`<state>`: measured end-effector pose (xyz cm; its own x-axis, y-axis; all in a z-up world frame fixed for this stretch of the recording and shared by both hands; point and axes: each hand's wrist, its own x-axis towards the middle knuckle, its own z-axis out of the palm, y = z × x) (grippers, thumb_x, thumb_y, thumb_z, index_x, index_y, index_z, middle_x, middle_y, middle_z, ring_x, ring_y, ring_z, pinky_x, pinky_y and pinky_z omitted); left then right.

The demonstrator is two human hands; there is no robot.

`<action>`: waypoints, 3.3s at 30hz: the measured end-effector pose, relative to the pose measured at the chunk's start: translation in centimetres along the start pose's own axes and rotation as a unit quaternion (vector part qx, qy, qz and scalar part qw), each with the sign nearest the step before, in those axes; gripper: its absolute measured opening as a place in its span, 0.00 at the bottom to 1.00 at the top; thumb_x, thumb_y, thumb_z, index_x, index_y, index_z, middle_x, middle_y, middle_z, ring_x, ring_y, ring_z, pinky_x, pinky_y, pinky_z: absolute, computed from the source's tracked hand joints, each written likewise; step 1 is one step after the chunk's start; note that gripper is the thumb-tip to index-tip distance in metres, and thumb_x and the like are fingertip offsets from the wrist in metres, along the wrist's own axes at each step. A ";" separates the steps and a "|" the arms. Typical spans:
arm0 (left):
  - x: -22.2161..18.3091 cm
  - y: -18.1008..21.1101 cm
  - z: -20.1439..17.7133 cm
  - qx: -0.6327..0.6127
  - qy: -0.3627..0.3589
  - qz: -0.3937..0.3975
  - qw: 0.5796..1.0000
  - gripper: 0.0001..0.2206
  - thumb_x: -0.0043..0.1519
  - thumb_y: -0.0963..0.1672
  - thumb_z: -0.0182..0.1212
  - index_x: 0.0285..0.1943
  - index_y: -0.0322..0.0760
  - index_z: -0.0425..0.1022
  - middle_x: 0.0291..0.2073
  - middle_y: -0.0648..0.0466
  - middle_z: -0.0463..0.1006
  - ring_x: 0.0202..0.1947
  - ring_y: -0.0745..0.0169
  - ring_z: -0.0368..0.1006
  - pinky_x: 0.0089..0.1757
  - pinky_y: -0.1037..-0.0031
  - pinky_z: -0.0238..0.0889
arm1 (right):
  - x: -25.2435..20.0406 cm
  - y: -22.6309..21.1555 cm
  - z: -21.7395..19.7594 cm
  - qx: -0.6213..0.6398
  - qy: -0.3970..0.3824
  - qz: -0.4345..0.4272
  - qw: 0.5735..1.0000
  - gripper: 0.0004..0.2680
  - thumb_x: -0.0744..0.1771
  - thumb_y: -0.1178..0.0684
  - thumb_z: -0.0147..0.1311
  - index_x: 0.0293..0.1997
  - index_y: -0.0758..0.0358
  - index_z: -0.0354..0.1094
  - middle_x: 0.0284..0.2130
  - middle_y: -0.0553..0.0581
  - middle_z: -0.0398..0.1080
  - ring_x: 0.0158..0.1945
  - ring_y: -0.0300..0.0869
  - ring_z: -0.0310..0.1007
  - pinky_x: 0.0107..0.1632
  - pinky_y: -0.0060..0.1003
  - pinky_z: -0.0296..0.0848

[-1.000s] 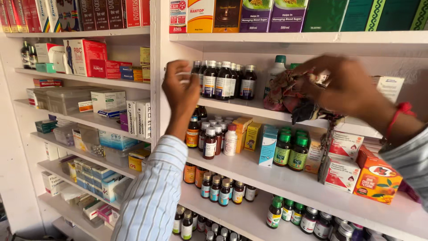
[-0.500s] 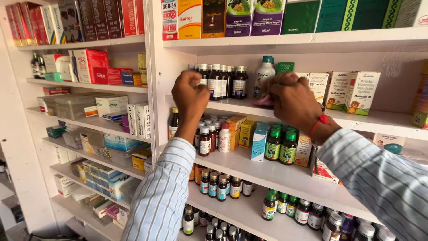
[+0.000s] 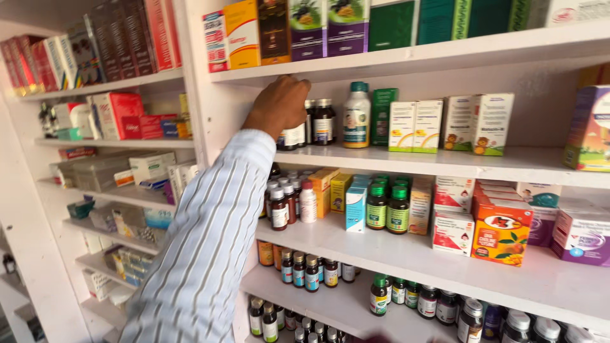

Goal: The person picks up a pair of scissors and a medicinal strip from a desk, cuts the strip, and puts the items back. They then wipe down the desk surface with a cloth, fold the cloth, and organize various medicine bottles and boxes on the shelves.

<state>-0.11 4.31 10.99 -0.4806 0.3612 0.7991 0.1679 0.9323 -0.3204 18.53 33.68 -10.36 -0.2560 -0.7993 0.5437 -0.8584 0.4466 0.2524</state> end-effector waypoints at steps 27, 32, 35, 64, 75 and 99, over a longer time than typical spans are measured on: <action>4.1 0.4 3.8 0.047 -0.085 -0.157 0.983 0.20 0.57 0.51 0.70 0.53 0.35 0.81 0.56 0.40 0.78 0.64 0.38 0.67 0.61 0.38 0.42 | 11.9 11.2 -9.3 -0.355 0.080 -0.011 0.931 0.11 0.59 0.43 0.57 0.34 0.56 0.79 0.40 0.56 0.75 0.55 0.52 0.69 0.45 0.50 0.76; 4.7 0.6 3.7 0.033 -0.112 -0.187 0.975 0.25 0.57 0.52 0.70 0.57 0.34 0.77 0.60 0.38 0.73 0.64 0.36 0.63 0.61 0.31 0.35 | 12.5 12.3 -7.1 -0.340 -0.021 0.090 0.936 0.12 0.64 0.42 0.54 0.37 0.57 0.78 0.38 0.58 0.76 0.49 0.52 0.73 0.45 0.47 0.76; 5.3 0.3 3.3 0.002 -0.150 -0.217 0.964 0.25 0.53 0.46 0.70 0.60 0.32 0.74 0.64 0.40 0.69 0.66 0.38 0.61 0.62 0.27 0.27 | 11.1 13.2 -5.8 -0.296 0.082 0.069 0.949 0.11 0.62 0.45 0.55 0.40 0.57 0.77 0.40 0.57 0.75 0.46 0.53 0.73 0.38 0.49 0.78; 5.5 1.2 6.1 0.122 -0.141 -0.152 0.971 0.11 0.56 0.41 0.65 0.47 0.40 0.84 0.53 0.43 0.79 0.63 0.32 0.64 0.58 0.28 0.36 | 9.2 14.4 -5.2 -0.178 0.192 0.088 0.961 0.13 0.59 0.46 0.58 0.43 0.58 0.78 0.43 0.59 0.74 0.52 0.55 0.74 0.39 0.51 0.79; 8.5 0.3 8.0 0.153 -0.145 -0.193 0.958 0.13 0.57 0.39 0.61 0.51 0.36 0.80 0.52 0.37 0.76 0.55 0.23 0.68 0.46 0.09 0.33 | 9.3 14.7 -5.2 -0.170 0.194 0.088 0.962 0.14 0.59 0.47 0.58 0.46 0.58 0.77 0.42 0.58 0.74 0.51 0.55 0.74 0.37 0.52 0.79; 7.0 2.8 5.0 0.067 -0.175 -0.222 0.957 0.20 0.59 0.38 0.61 0.60 0.48 0.75 0.54 0.48 0.78 0.56 0.43 0.74 0.55 0.09 0.25 | 9.0 14.5 -5.2 -0.141 0.182 0.110 0.967 0.12 0.59 0.47 0.58 0.42 0.56 0.78 0.41 0.58 0.74 0.51 0.54 0.73 0.42 0.50 0.79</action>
<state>-7.35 9.37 13.14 -0.7413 -0.1215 0.6601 -0.2212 0.9728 -0.0693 6.03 35.04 2.35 -0.2001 -0.5010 0.8420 -0.6322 0.7225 0.2797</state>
